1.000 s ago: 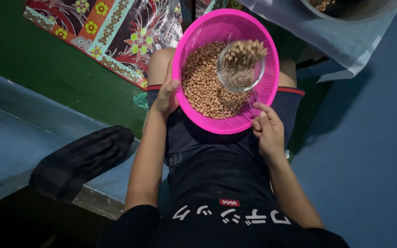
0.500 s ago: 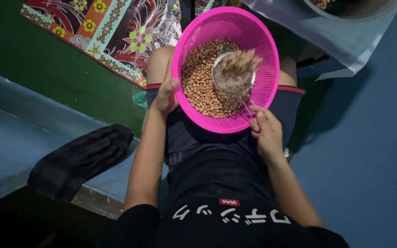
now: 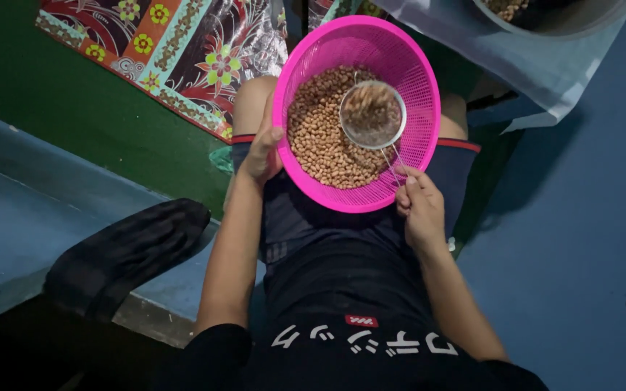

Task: Sifting beans using a small hand-held strainer inside a large plastic bowl to remove debris or smaller particles.

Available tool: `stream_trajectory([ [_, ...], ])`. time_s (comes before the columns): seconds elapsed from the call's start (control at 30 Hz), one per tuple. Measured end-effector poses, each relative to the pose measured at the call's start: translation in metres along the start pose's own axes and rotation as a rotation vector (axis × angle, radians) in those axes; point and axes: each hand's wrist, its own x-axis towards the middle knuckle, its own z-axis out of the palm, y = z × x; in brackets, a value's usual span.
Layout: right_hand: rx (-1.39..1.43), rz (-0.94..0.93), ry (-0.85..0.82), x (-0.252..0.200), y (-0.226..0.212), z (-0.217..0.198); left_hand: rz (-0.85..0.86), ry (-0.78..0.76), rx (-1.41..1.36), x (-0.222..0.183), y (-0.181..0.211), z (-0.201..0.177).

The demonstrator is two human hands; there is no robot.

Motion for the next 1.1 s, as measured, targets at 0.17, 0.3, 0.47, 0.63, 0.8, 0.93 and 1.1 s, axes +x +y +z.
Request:
stream_trajectory([
  [0.17, -0.011, -0.053, -0.008, -0.008, -0.012, 0.008, 0.009, 0.015, -0.004, -0.001, -0.005, -0.004],
  [0.3, 0.022, -0.058, -0.018, -0.007, -0.017, 0.007, -0.008, 0.01, 0.003, -0.001, -0.006, -0.008],
  [0.47, -0.005, 0.042, -0.011, -0.004, -0.005, 0.001, -0.012, 0.023, -0.012, -0.001, 0.002, 0.003],
  [0.63, 0.029, -0.012, -0.024, -0.01, -0.017, 0.012, -0.019, 0.023, -0.026, -0.001, -0.005, -0.004],
  [0.8, 0.06, 0.021, -0.032, -0.004, -0.007, 0.008, -0.024, 0.008, -0.013, 0.0, -0.003, -0.006],
  [0.93, 0.073, 0.056, -0.006, -0.004, -0.006, 0.011, -0.011, -0.008, -0.012, 0.001, -0.001, -0.003],
  [1.1, 0.035, -0.112, 0.007, -0.006, -0.007, 0.01, 0.011, 0.007, -0.021, 0.001, -0.002, -0.001],
])
